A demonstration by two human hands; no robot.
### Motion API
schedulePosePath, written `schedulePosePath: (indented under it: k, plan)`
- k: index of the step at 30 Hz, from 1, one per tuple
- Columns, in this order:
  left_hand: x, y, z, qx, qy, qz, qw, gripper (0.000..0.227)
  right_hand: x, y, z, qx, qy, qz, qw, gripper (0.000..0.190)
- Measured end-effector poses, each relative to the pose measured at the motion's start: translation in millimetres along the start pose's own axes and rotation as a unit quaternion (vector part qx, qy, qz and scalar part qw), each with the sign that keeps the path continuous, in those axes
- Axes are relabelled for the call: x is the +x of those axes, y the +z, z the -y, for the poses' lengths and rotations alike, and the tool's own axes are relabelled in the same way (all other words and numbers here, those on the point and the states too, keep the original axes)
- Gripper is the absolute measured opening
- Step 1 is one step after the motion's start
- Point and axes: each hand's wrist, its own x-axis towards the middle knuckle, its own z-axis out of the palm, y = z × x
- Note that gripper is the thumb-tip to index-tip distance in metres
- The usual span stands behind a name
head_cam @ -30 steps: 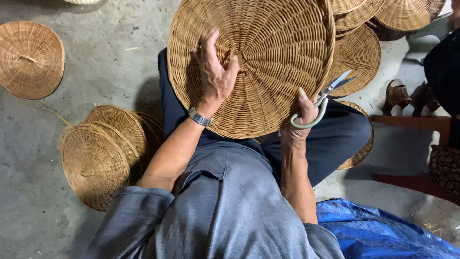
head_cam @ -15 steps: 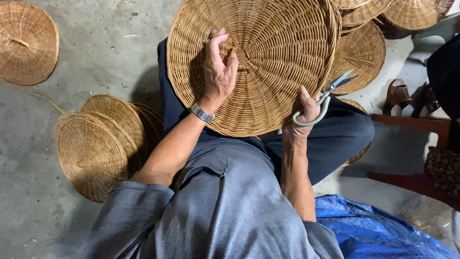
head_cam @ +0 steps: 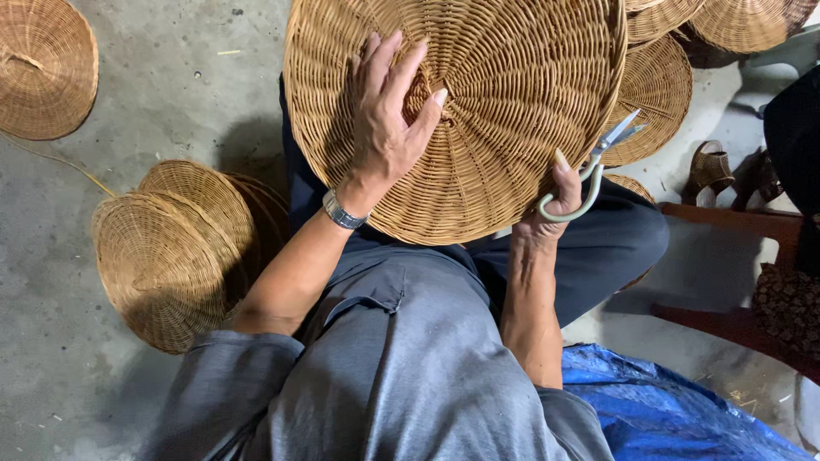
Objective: The person sits on the floor and uses shears to trim protruding fibers and smooth the surface of round woven baskets. They handle the baskets one at a time, rotating them to access different areas, and place finished items into a stack.
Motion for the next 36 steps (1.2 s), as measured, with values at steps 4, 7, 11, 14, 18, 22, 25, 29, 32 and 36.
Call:
schedulePosePath:
  k: [4, 7, 11, 14, 18, 22, 25, 29, 32, 36]
  plan:
    - [11.5, -9.2, -8.7, 0.025, 0.086, 0.012, 0.996, 0.025, 4.5, 2.9, 4.1, 0.013, 0.009, 0.0, 1.0, 0.042]
    - [26.9, -19.9, -6.1, 0.032, 0.168, 0.09, 0.981, 0.025, 14.4, 1.6, 9.5, 0.038, 0.015, -0.027, 0.999, 0.038]
    - [42.9, -39.4, 1.3, 0.055, 0.26, 0.2, 0.943, 0.041, 25.6, -3.1, 16.9, 0.084, 0.028, -0.043, 0.995, 0.032]
    - [51.2, -46.7, 0.7, 0.098, 0.309, 0.199, 0.925, 0.039, 32.3, -7.2, 19.0, 0.083, 0.048, -0.033, 0.995, 0.03]
    - [54.1, -53.1, -6.9, 0.104, 0.321, 0.236, 0.911, 0.038, 42.0, -17.7, 22.0, 0.067, 0.071, -0.03, 0.995, 0.031]
    - [53.4, -54.5, -14.4, 0.046, 0.324, 0.257, 0.909, 0.048, 60.7, -29.9, 32.9, 0.027, 0.052, -0.038, 0.998, 0.029]
    - [49.2, -50.6, -16.7, 0.043, 0.343, 0.254, 0.903, 0.053, 71.7, -33.1, 41.5, -0.022, 0.044, -0.025, 0.998, 0.028]
    - [40.9, -39.6, -15.5, 0.032, 0.338, 0.254, 0.906, 0.053, 85.7, -18.1, 52.2, -0.19, -0.04, 0.043, 0.98, 0.028]
    - [26.6, -27.6, -18.6, 0.07, 0.301, 0.237, 0.921, 0.056, 78.2, -1.9, 58.9, -0.491, -0.22, -0.009, 0.843, 0.039]
    - [6.7, -19.6, -21.4, 0.081, 0.265, 0.243, 0.929, 0.05, 49.0, 17.2, 70.6, -0.645, -0.376, 0.006, 0.666, 0.037]
